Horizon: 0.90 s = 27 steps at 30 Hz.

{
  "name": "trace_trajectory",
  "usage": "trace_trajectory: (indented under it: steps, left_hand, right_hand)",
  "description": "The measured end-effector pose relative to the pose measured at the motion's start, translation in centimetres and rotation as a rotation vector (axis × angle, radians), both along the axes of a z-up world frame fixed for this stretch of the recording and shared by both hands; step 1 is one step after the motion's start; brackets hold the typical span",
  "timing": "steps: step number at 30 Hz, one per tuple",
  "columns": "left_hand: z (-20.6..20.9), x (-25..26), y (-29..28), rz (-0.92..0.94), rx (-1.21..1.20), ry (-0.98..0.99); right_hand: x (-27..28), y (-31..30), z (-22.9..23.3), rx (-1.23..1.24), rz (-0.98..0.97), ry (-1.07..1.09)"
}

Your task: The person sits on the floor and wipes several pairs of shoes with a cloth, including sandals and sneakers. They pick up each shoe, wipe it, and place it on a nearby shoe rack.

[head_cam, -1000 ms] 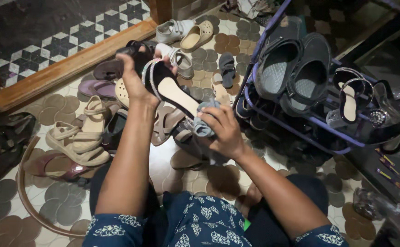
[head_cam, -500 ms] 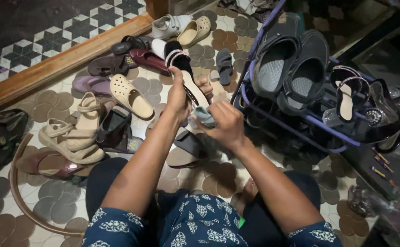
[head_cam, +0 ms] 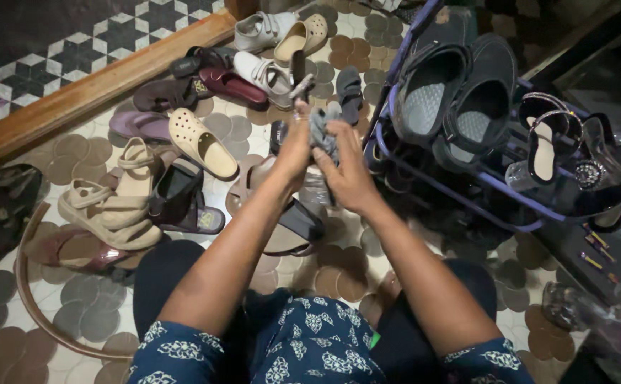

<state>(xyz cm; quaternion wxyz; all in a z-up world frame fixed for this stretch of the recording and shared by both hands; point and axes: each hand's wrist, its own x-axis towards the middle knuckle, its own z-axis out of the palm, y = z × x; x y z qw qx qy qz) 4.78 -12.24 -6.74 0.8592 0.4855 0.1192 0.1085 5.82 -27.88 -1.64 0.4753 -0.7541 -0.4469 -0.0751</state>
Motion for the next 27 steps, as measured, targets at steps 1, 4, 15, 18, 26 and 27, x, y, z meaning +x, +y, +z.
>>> trace_trajectory:
  steps: [1, 4, 15, 18, 26, 27]
  left_hand:
    - [0.0, 0.0, 0.8, -0.008, -0.083, 0.055]
    - [1.3, -0.8, 4.6, 0.076, -0.254, -0.005]
    - [7.3, -2.7, 7.0, 0.129, -0.477, -0.349]
    - [8.1, -2.9, 6.4, 0.108, -0.421, -0.384]
    - [9.5, -4.1, 5.1, 0.029, -0.338, -0.356]
    - [9.3, -4.1, 4.7, 0.006, -0.329, -0.355]
  right_hand:
    - [0.1, 0.0, -0.5, -0.034, 0.037, 0.064]
    - [0.0, -1.0, -0.7, -0.031, -0.077, 0.113]
    - [-9.7, -0.3, 2.7, -0.081, -0.194, -0.288]
    - [-9.4, 0.0, 3.1, -0.025, -0.265, -0.190]
    - [-9.1, 0.6, 3.0, 0.058, -0.239, 0.164]
    - [-8.6, 0.7, 3.1, 0.065, -0.217, 0.163]
